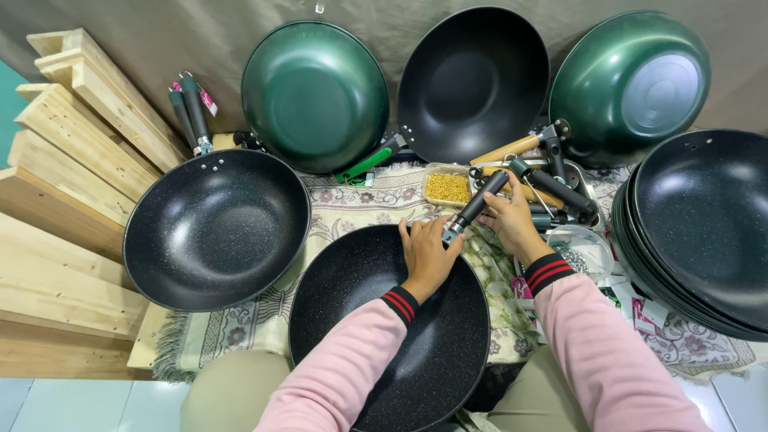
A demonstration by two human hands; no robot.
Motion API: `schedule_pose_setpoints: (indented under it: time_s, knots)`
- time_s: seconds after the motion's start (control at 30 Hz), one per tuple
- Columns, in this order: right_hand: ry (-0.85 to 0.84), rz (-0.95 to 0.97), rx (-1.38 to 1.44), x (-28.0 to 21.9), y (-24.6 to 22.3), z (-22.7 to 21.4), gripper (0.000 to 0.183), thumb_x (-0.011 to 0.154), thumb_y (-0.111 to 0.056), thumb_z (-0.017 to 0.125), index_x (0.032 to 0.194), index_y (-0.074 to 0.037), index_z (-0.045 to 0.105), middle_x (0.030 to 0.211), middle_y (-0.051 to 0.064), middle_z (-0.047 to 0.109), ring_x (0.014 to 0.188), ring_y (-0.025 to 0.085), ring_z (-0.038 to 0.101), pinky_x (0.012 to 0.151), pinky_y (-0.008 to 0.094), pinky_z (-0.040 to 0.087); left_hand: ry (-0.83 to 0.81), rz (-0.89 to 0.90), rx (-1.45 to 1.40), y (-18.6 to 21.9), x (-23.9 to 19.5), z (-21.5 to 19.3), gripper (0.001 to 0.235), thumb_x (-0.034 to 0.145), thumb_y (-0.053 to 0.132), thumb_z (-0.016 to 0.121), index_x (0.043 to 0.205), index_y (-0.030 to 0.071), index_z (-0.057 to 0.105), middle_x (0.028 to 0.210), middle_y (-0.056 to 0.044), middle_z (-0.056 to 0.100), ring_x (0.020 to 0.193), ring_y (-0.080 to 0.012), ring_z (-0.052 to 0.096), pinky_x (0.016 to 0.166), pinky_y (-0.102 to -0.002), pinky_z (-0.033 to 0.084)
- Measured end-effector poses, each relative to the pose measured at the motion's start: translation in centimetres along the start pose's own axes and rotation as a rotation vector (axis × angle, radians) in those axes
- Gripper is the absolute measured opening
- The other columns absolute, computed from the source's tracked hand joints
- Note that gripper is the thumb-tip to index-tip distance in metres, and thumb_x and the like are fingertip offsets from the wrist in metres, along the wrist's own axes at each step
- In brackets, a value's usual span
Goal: Assembling a wok handle using a screwdriver and then cleaning the wok with a cloth.
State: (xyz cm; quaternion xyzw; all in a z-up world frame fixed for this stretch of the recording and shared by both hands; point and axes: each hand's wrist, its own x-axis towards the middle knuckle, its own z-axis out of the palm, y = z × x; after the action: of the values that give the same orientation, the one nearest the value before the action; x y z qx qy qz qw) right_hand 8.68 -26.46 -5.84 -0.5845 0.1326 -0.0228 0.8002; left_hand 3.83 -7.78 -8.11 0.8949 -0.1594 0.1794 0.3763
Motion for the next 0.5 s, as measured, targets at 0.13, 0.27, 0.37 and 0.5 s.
schedule_pose_setpoints:
  time_s: [0.13, 0.27, 0.37, 0.5]
  knots:
    - [0.015, -0.020, 0.015, -0.5, -0.1, 0.8, 0.087, 0.100, -0.005, 0.064, 0.165, -0.023, 0.010, 0.123, 0.023, 0.061, 0.114, 0.037, 0.069, 0.091, 0.054, 0.061, 0.012, 0.004, -0.009, 0.1, -0.1, 0.1, 0.043, 0.089, 0.031, 0.077, 0.122, 0.007, 0.067, 0.080, -0.007, 0.065, 0.096, -0.0252, 0.059, 0.117, -0.066, 0.006]
    - [-0.011, 0.024, 0.021, -0.6, 0.7, 1.5, 0.089, 0.096, -0.003, 0.068, 0.164, -0.028, 0.016, 0.126, 0.024, 0.058, 0.115, 0.041, 0.067, 0.091, 0.056, 0.061, 0.037, 0.023, 0.016, -0.2, -0.1, 0.2, 0.045, 0.088, 0.033, 0.078, 0.123, 0.007, 0.067, 0.081, -0.007, 0.066, 0.096, -0.0257, 0.059, 0.117, -0.066, 0.007]
    - [-0.001, 0.034, 0.014, -1.1, 0.9, 2.3, 0.089, 0.096, -0.004, 0.068, 0.164, -0.028, 0.017, 0.123, 0.023, 0.058, 0.113, 0.040, 0.067, 0.093, 0.056, 0.060, 0.035, 0.018, 0.039, -0.2, 0.1, -0.1, 0.047, 0.089, 0.038, 0.077, 0.123, 0.008, 0.067, 0.082, -0.007, 0.067, 0.096, -0.0257, 0.060, 0.117, -0.066, 0.006]
    - [0.023, 0.027, 0.007, -1.1, 1.8, 2.1, 0.096, 0.095, -0.005, 0.071, 0.165, -0.026, 0.010, 0.115, 0.020, 0.059, 0.107, 0.038, 0.070, 0.093, 0.056, 0.060, 0.026, 0.020, 0.059, 0.6, 0.4, -0.9, 0.049, 0.092, 0.045, 0.073, 0.122, 0.007, 0.068, 0.083, -0.008, 0.067, 0.094, -0.0256, 0.060, 0.115, -0.067, 0.008]
